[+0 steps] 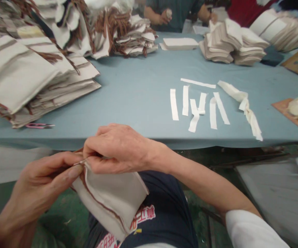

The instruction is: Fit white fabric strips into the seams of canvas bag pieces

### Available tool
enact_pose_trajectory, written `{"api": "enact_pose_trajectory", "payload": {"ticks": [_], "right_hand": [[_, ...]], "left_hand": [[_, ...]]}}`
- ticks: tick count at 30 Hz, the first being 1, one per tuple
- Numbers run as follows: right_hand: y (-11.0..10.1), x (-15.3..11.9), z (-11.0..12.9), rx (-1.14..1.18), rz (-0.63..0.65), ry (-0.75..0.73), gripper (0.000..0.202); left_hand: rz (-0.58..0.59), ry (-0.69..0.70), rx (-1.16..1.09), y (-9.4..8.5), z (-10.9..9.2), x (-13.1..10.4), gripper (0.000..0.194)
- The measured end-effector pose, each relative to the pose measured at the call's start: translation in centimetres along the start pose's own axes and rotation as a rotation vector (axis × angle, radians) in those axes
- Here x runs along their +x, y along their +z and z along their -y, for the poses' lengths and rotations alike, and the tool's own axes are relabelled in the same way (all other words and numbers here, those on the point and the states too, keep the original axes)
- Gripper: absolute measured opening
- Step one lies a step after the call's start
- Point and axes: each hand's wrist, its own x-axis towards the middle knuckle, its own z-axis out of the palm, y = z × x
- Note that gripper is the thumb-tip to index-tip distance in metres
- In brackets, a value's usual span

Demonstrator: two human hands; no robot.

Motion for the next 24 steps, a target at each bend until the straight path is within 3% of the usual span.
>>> {"api": "enact_pose_trajectory", "payload": {"ticks": [5,7,10,16,19,24], "right_hand": [[-0.3,0.9,-0.1,0.049,0.098,0.071,0.016],[-0.1,1.2,0.0,0.031,0.114,0.101,0.014],[0.4,1.3,0.1,0.008,0.110,0.138,0.014],[0.4,1.4,-0.3,0.072,0.122,0.125,0.014],[0.0,1.9,-0.3,0.157,0.111,0.136,0.010],[-1.6,2.3,1.2,0.140,0.007,0.181,0.017]], "left_hand": [[-0.396,0.139,0.231,2.2,2.6,-1.0,0.024],[-0.460,0.161,0.318,2.7,3.2,-1.1,0.021],[-0.413,0.181,0.373,2.1,2.9,-0.8,0.021],[0.015,0.221,0.426,-1.6,-0.8,0.5,0.020],[-0.003,0.287,0.498,-2.3,-2.5,1.1,0.025],[-0.137,0.234,0.392,-1.1,-3.8,1.4,0.030]]}}
